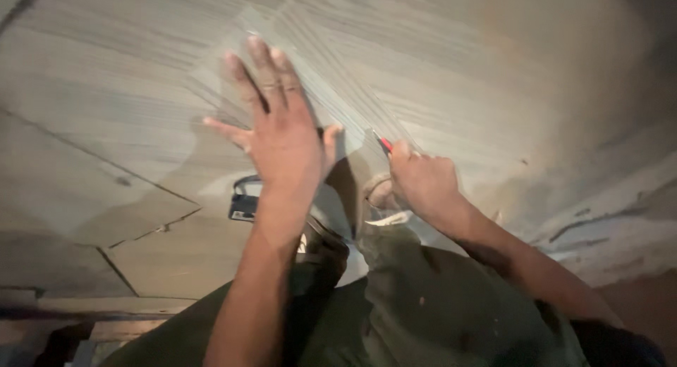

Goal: The person measures wood panels on the floor using a tape measure and marks them with a pencil. They use a utility knife to cut the wood panels and fit them together in a pattern.

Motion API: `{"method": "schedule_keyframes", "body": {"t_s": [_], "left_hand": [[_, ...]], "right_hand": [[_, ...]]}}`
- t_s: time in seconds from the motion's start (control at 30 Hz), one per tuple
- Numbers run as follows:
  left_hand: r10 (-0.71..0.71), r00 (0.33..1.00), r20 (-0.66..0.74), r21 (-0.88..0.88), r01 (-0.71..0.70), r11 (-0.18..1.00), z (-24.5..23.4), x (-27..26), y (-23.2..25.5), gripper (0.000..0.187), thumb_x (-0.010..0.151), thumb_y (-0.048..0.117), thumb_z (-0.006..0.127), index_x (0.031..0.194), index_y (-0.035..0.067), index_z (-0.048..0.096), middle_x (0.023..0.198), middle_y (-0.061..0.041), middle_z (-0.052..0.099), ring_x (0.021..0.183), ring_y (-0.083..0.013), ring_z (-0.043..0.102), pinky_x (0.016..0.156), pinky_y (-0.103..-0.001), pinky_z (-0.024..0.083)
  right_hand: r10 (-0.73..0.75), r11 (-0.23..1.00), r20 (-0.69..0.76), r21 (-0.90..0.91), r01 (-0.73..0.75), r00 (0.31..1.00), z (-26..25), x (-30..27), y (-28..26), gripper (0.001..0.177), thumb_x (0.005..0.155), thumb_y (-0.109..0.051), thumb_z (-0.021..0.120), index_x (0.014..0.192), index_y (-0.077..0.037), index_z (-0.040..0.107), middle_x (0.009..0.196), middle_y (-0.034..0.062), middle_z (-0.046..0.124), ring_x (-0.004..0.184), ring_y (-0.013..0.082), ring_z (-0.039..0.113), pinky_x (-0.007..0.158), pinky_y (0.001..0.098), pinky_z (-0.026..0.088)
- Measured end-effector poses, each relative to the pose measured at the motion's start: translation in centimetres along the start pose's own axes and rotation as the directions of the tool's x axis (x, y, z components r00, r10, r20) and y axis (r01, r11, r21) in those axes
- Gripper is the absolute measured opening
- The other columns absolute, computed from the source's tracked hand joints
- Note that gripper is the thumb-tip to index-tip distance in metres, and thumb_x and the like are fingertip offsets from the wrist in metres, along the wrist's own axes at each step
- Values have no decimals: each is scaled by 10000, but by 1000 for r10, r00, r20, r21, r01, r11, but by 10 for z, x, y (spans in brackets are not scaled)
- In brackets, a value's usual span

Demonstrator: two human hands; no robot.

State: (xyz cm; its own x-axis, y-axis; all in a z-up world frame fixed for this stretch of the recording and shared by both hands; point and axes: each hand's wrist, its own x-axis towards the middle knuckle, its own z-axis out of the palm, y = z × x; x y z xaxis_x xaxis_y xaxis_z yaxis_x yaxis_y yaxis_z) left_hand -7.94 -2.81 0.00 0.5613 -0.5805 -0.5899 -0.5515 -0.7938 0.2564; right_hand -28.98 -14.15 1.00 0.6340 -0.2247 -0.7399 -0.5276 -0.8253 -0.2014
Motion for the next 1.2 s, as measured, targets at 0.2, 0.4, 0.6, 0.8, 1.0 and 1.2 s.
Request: {"method": "schedule_keyframes", "body": {"t_s": [0.2, 0.4, 0.6, 0.8, 1.0, 1.2], "left_hand": [[-30, 998, 56, -23, 31, 999, -3, -2, 1, 1270, 851, 622, 812, 1671, -50, 112, 1719, -200, -64, 1572, -447, -89, 998, -966, 21], [-32, 996, 81, -67, 37, 997, -9, -5, 5, 1323, 799, 571, 868, 1658, -45, 72, 1699, -191, -77, 1555, -455, -100, 999, -971, 24], [-33, 997, 64, -38, 35, 999, -8, -8, 5, 1355, 815, 585, 894, 1683, -17, 46, 1735, -164, -78, 1587, -455, -91, 1021, -977, 54], [-10, 1000, 24, -12, 10, 1000, -4, -9, 4, 1394, 812, 626, 901, 1701, -13, 38, 1742, -154, -94, 1597, -446, -94, 1034, -973, 62], [-51, 993, 105, -16, 53, 998, -14, -8, 7, 1384, 814, 620, 883, 1694, -22, 30, 1731, -166, -99, 1583, -449, -102, 1031, -968, 42], [-95, 982, 164, -20, 99, 995, -17, -9, 8, 1305, 837, 570, 861, 1704, 4, 66, 1746, -166, -43, 1583, -433, -75, 1028, -960, 43]], "right_hand": [[74, 996, 87, 43, -78, 993, 33, -36, 28, 185, 916, -246, 581, 962, -73, 535, 649, 137, 705, 582, 352, 706, 501, 504, 530], [125, 991, 145, 25, -130, 981, 58, -61, 44, 148, 924, -212, 562, 947, -69, 529, 678, 149, 713, 606, 353, 711, 520, 519, 531], [132, 988, 145, 63, -142, 981, 66, -69, 50, 149, 914, -205, 556, 963, -67, 530, 664, 149, 708, 611, 358, 710, 533, 525, 525], [154, 986, 140, 43, -161, 978, 83, -84, 59, 134, 964, -208, 515, 965, -76, 538, 705, 156, 718, 636, 360, 715, 554, 530, 531], [193, 980, 181, 15, -199, 964, 101, -101, 69, 173, 966, -246, 520, 1001, -81, 558, 686, 169, 711, 643, 366, 713, 581, 536, 535], [193, 981, 97, 18, -196, 976, 117, -105, 74, 191, 990, -264, 555, 929, -84, 576, 656, 175, 690, 602, 374, 696, 552, 524, 530]]}}
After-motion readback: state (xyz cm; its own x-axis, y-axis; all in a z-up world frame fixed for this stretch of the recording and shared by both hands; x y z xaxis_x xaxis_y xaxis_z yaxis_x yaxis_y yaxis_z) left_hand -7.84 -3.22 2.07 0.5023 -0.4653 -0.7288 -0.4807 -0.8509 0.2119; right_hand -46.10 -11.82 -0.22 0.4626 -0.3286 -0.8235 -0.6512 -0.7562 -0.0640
